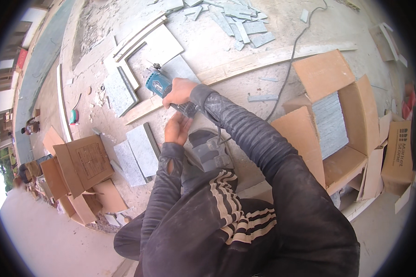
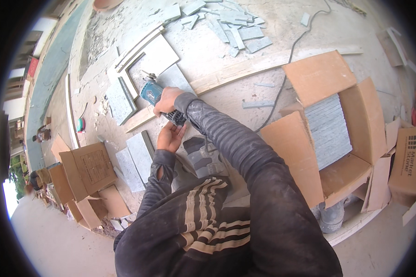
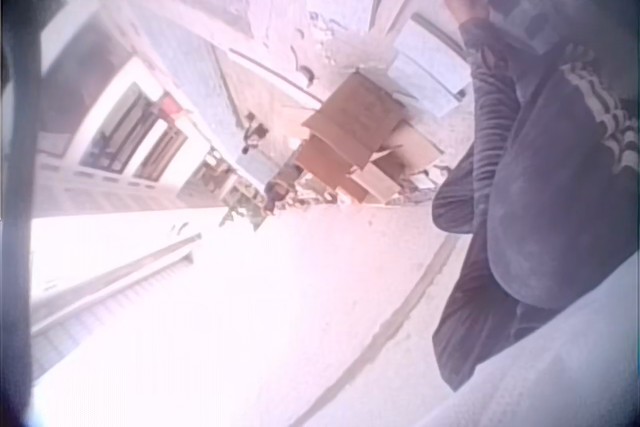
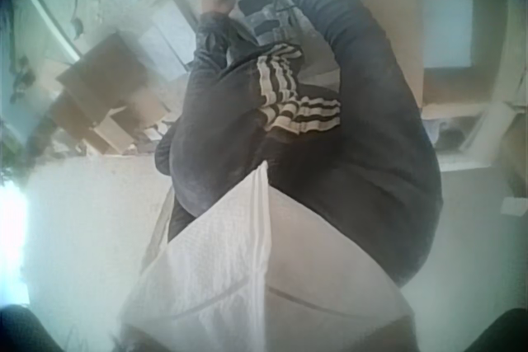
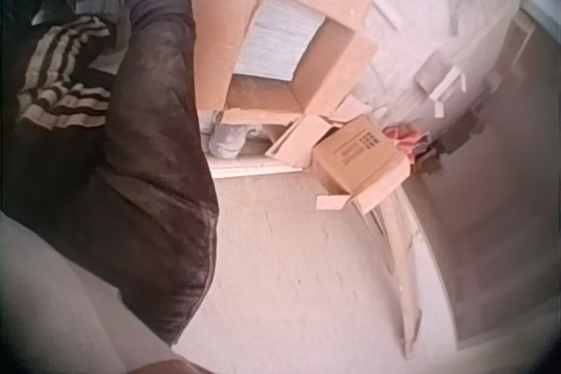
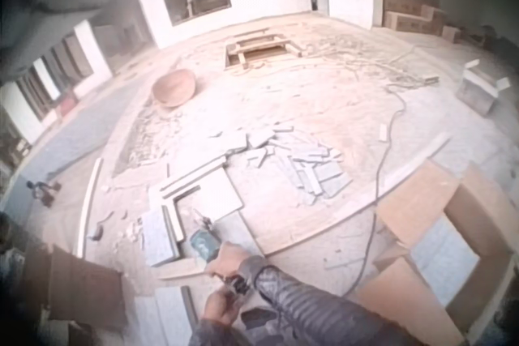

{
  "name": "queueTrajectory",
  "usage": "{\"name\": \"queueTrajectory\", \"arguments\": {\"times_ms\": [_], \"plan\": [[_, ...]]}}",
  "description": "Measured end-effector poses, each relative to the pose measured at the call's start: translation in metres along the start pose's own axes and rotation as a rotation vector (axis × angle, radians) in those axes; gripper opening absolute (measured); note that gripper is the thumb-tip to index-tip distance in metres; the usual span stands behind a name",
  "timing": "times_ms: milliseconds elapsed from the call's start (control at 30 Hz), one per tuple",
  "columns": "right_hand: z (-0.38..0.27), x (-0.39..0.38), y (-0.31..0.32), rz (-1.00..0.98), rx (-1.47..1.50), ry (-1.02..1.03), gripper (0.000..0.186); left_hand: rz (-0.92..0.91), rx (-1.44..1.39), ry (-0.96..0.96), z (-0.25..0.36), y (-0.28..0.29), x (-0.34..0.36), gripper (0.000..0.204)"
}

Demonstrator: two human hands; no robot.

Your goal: The person picks up stone tiles, marks them, and uses an angle grinder to cut along the edges while sitting on the ground.

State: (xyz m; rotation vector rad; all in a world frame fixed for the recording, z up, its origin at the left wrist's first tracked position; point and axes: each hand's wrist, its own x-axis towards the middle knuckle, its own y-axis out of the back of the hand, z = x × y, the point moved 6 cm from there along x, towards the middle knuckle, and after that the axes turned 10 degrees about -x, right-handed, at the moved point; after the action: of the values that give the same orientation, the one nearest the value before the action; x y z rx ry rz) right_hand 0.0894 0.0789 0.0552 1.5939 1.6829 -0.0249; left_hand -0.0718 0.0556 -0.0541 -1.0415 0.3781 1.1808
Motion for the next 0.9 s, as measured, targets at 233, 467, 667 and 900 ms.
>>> {"name": "queueTrajectory", "arguments": {"times_ms": [233,467,667,900], "plan": [[0.011,-0.018,-0.001,-0.020,0.012,-0.061,0.062,-0.013,0.036,0.000,0.003,-0.007,-0.003,0.031],[0.029,-0.071,-0.007,-0.024,0.039,-0.056,0.076,-0.018,0.067,-0.010,0.002,-0.010,-0.005,0.024],[0.048,-0.121,-0.014,0.053,0.038,-0.081,0.075,-0.037,0.075,0.021,-0.001,-0.007,0.004,0.035],[0.062,-0.182,-0.013,-0.021,0.126,-0.146,0.074,-0.015,0.050,0.019,0.002,-0.020,-0.010,0.040]]}}
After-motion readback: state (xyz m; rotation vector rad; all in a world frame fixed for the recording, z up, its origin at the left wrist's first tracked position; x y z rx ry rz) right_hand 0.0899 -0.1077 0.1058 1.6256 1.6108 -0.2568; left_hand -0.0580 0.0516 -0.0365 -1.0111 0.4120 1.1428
